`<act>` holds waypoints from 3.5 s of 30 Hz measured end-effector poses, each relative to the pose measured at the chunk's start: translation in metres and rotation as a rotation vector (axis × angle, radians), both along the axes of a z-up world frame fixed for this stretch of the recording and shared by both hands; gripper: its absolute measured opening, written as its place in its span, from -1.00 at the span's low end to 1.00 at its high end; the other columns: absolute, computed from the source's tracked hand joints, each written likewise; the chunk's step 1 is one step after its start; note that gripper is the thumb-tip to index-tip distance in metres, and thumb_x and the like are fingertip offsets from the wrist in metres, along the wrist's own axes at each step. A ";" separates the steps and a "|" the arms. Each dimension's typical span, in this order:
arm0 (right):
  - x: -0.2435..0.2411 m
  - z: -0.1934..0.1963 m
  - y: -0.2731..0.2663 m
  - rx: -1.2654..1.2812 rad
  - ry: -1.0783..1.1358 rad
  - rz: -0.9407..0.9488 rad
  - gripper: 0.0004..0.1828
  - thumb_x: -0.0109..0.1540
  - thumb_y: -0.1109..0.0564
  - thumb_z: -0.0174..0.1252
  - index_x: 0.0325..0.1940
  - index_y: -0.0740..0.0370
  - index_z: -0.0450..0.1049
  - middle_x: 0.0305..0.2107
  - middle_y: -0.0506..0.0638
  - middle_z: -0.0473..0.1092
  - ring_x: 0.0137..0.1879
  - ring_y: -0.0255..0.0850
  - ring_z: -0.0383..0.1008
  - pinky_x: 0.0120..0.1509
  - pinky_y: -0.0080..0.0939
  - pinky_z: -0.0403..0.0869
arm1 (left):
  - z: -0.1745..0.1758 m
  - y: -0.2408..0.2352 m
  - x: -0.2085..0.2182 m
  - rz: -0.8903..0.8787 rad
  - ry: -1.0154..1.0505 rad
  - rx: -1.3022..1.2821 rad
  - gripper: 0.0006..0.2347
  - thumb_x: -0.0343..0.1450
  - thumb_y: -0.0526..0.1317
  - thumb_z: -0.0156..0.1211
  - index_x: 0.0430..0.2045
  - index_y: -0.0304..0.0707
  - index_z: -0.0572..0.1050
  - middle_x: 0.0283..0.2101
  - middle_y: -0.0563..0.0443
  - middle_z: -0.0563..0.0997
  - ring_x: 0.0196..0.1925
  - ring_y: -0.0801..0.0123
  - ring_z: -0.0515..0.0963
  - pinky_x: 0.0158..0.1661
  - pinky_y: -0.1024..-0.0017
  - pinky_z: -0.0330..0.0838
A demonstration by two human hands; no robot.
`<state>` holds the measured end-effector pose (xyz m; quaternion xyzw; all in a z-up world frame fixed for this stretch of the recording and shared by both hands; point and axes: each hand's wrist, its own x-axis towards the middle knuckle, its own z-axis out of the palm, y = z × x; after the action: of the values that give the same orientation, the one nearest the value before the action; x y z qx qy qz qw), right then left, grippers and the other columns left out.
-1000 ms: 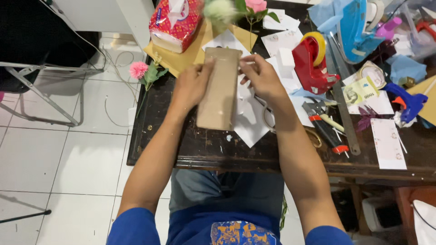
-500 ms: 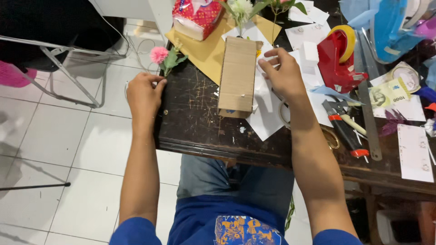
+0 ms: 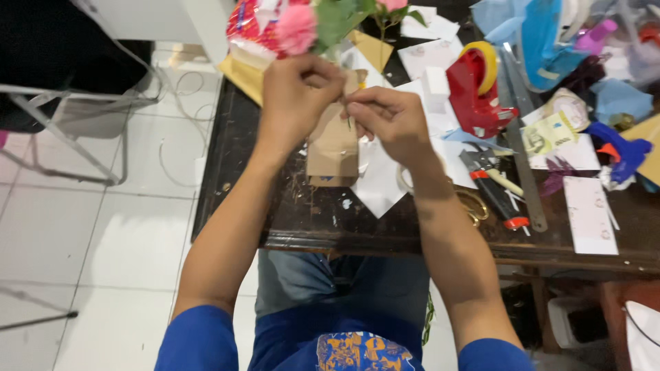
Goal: The person folds a cardboard sheet around a white foam block, secures the edges with clear tape, and then inserts several artificial flower stems into the foam. The person uses scissors to cut tape and repeatedly adjusts the cardboard to form a rectangular container.
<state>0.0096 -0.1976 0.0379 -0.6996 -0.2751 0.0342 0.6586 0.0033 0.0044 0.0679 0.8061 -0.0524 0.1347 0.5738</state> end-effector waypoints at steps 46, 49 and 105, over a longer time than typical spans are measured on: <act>0.038 0.061 -0.023 0.205 0.051 -0.466 -0.90 0.37 0.20 0.33 -0.18 0.21 0.53 -0.38 0.14 0.59 -0.32 -0.21 0.59 -0.19 -0.31 0.57 | -0.019 -0.011 0.007 -0.131 -0.325 -0.239 -0.77 0.46 -0.16 0.52 -0.11 -0.02 0.54 0.04 0.11 0.69 0.11 0.41 0.66 0.01 0.51 0.50; 0.042 0.056 -0.018 0.253 0.031 -0.435 -0.90 0.38 0.21 0.32 -0.16 0.24 0.52 -0.36 0.17 0.59 -0.32 -0.21 0.57 -0.17 -0.31 0.55 | -0.017 -0.013 0.006 -0.152 -0.319 -0.241 -0.77 0.47 -0.18 0.51 -0.09 -0.03 0.55 0.05 0.10 0.68 0.11 0.41 0.65 0.02 0.52 0.51; 0.024 0.023 -0.003 0.201 -0.160 -0.493 -0.83 0.36 0.29 0.28 -0.29 0.19 0.45 -0.32 -0.10 0.43 -0.21 -0.35 0.36 -0.11 -0.32 0.42 | -0.009 -0.025 -0.004 -0.096 -0.379 -0.161 -0.74 0.47 -0.11 0.51 -0.08 -0.08 0.53 0.03 0.04 0.66 0.18 0.28 0.64 0.15 0.40 0.50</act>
<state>0.0334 -0.2005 0.0605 -0.6769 -0.1499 -0.2100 0.6893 -0.0005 -0.0203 0.0584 0.7145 -0.1868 0.2601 0.6221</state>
